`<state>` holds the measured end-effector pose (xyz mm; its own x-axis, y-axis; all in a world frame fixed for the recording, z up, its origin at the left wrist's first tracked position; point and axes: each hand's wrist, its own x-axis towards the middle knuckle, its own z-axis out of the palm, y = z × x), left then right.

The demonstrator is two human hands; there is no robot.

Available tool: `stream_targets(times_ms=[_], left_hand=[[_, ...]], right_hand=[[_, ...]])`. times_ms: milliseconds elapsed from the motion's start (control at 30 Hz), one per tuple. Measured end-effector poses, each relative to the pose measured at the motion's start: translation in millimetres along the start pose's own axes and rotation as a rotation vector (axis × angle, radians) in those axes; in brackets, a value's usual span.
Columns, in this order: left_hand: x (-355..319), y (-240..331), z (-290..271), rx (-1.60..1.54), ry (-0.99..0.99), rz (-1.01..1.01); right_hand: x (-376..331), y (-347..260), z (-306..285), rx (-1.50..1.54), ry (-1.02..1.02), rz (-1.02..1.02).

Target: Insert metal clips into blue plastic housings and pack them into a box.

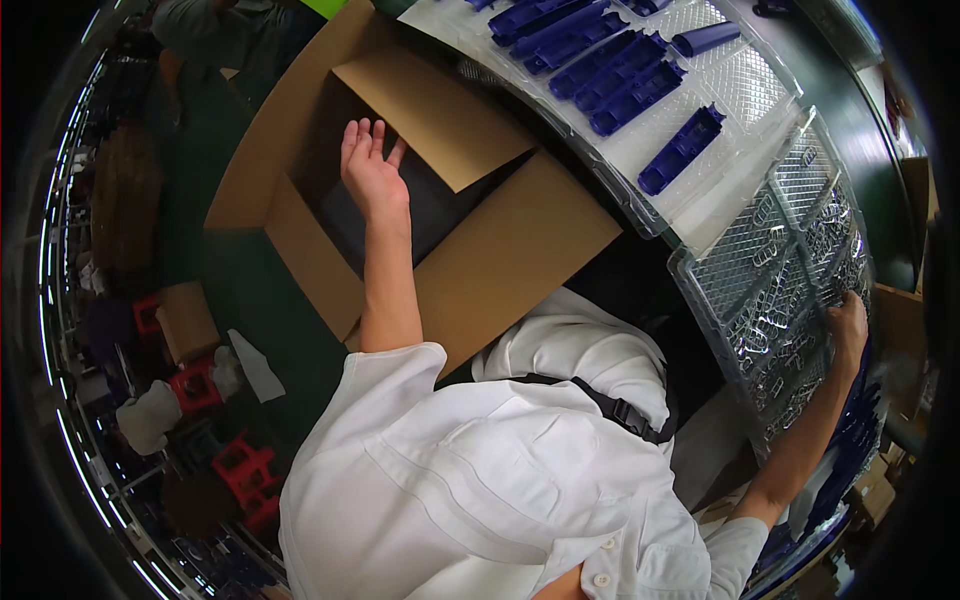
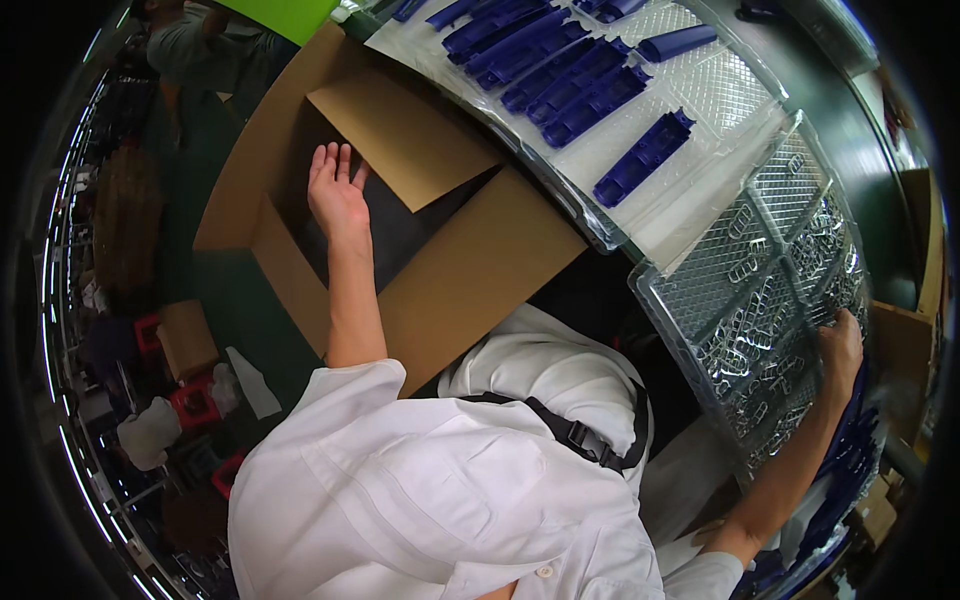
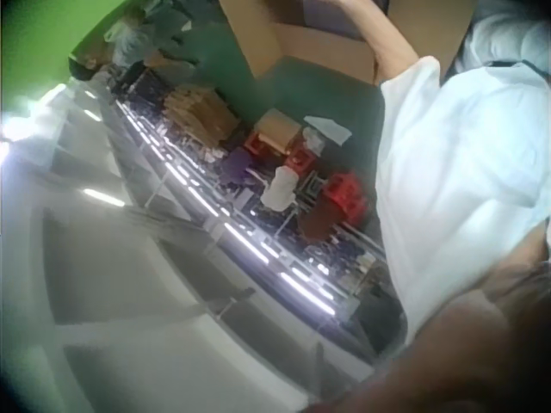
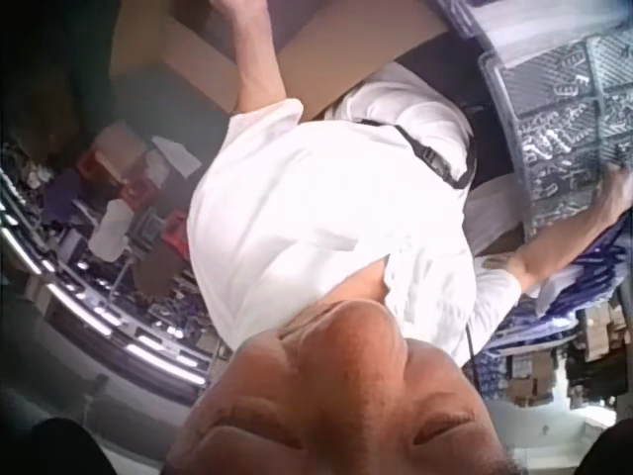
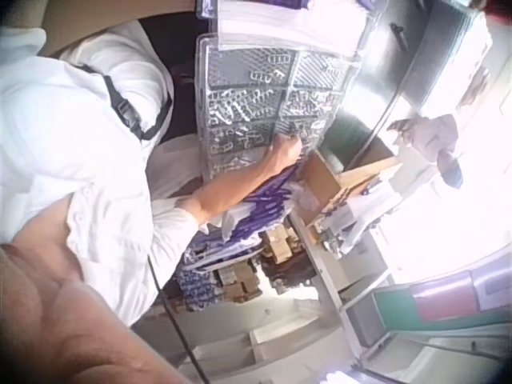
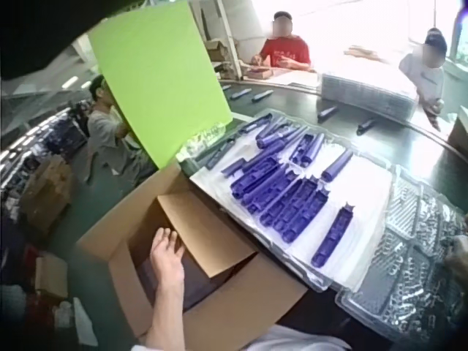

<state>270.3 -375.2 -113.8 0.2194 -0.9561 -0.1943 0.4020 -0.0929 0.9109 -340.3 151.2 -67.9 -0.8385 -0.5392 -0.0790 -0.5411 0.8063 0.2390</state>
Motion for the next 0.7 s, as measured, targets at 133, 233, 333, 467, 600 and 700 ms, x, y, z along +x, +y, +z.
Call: stream_targets(times_ms=[133, 233, 333, 467, 600, 700], left_hand=[[65, -17, 12, -0.321, -0.388, -0.248], [86, -44, 47, -0.335, -0.783, -0.378], [100, -88, 41, 0.339, -0.76, -0.292], [60, -152, 7, 0.673, -0.887, -0.265], [35, -160, -30, 0.738, -1.087, -0.148], [61, -168, -68, 0.824, -1.148, 0.022]], right_hand=[[6, 7, 8, 0.037, 0.075, -0.065], [9, -1, 3, 0.087, 0.021, -0.045], [16, -8, -10, 0.165, 0.032, -0.04], [-25, 19, -11, 0.609, 0.152, 0.046], [-37, -34, -38, 0.469, 0.117, 0.159], [-50, -55, -61, 0.336, -0.034, 0.191]])
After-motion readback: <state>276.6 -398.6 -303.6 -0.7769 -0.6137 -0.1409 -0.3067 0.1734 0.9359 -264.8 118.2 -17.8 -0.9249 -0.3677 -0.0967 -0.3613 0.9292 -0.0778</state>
